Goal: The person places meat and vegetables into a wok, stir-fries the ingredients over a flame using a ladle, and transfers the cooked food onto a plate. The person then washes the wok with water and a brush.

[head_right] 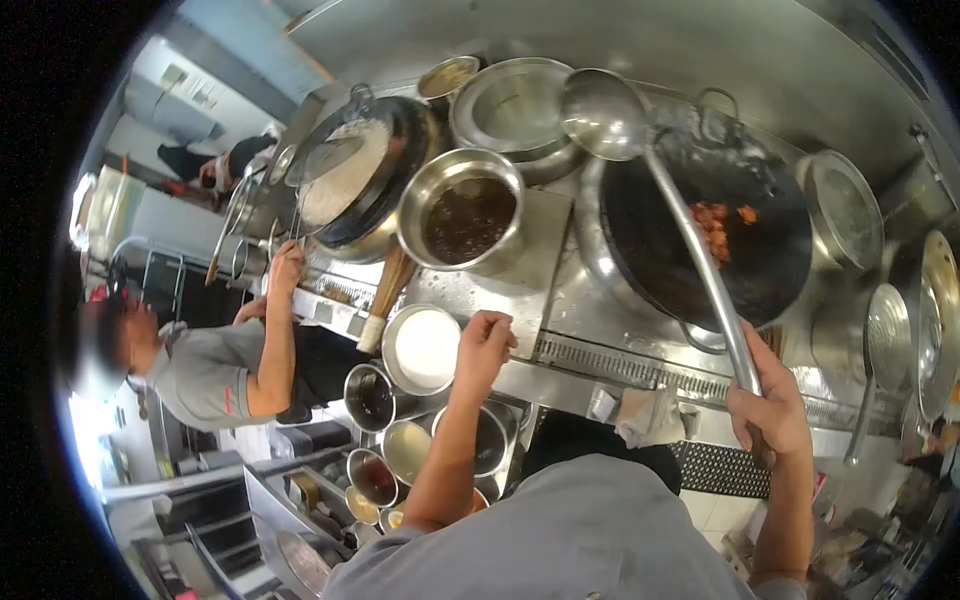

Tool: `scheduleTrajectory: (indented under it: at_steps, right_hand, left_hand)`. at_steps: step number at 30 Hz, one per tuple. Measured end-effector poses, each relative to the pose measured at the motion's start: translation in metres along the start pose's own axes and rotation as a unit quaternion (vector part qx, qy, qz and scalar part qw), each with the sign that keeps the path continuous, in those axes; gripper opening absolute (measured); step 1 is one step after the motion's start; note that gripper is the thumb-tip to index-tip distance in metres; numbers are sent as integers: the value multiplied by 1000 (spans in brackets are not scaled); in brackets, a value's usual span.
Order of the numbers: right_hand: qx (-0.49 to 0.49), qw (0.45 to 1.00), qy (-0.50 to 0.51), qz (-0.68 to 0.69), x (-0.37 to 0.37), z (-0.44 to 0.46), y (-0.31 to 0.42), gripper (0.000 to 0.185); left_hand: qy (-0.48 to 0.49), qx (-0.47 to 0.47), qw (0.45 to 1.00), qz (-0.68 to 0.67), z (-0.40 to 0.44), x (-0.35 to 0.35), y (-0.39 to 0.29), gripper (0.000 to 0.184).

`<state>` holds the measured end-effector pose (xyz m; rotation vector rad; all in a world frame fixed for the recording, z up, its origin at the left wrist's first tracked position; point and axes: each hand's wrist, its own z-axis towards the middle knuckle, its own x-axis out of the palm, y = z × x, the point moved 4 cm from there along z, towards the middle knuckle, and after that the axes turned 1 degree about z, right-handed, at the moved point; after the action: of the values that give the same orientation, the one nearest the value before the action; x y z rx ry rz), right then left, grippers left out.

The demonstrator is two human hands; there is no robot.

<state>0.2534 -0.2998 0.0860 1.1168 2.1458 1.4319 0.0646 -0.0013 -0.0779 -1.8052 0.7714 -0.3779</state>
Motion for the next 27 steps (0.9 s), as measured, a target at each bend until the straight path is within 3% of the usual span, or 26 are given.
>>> scheduleTrajectory:
  at_steps: [2, 3, 6, 7, 9, 11, 13, 17, 19, 21, 23, 24, 25, 27]
  right_hand:
    - [-29, 988, 64, -138, 36, 17, 21, 77]
    - [-28, 987, 67, -143, 46, 28, 26, 77]
    - [-85, 877, 97, -462, 82, 64, 49, 72]
    - [-84, 876, 98, -465, 92, 76, 53, 72]
    - [-167, 803, 138, -555, 114, 96, 60, 71]
    - [-146, 785, 144, -584, 127, 109, 66, 69]
    - [-198, 725, 162, -640, 137, 119, 68, 69]
    - [-241, 670, 177, -680, 142, 135, 78, 72]
    - [-282, 575, 190, -744, 146, 145, 83, 71]
    - [-274, 551, 190, -765, 158, 154, 93, 69]
    - [-279, 490, 214, -798, 170, 160, 99, 67]
    - [-213, 511, 211, -806, 180, 160, 104, 63]
    - [-212, 512, 206, -807, 182, 166, 106, 63]
    - [-272, 428, 223, -833, 186, 181, 102, 61]
  left_hand:
    - [4, -20, 999, -26, -1, -8, -3, 15]
    - [7, -20, 999, -29, -1, -11, -2, 15]
    - [1, -25, 999, -35, -1, -27, 9, 15]
    - [-7, -30, 999, -34, 0, -32, 14, 16]
    - [-13, -34, 998, -44, -2, -44, 22, 16]
    - [-18, -39, 998, -54, -2, -54, 28, 16]
    - [-34, -43, 994, -96, -2, -62, 34, 14]
    - [-43, -56, 992, -103, 1, -79, 37, 14]
    - [-47, -43, 995, -79, 3, -83, 34, 15]
    - [-46, -45, 994, -83, 6, -85, 34, 15]
    - [-44, -44, 995, -85, 11, -84, 32, 16]
    - [-47, -40, 994, -89, 12, -83, 31, 16]
    - [-50, -37, 994, -93, 13, -82, 29, 16]
    - [-40, -39, 995, -85, 13, -80, 23, 15]
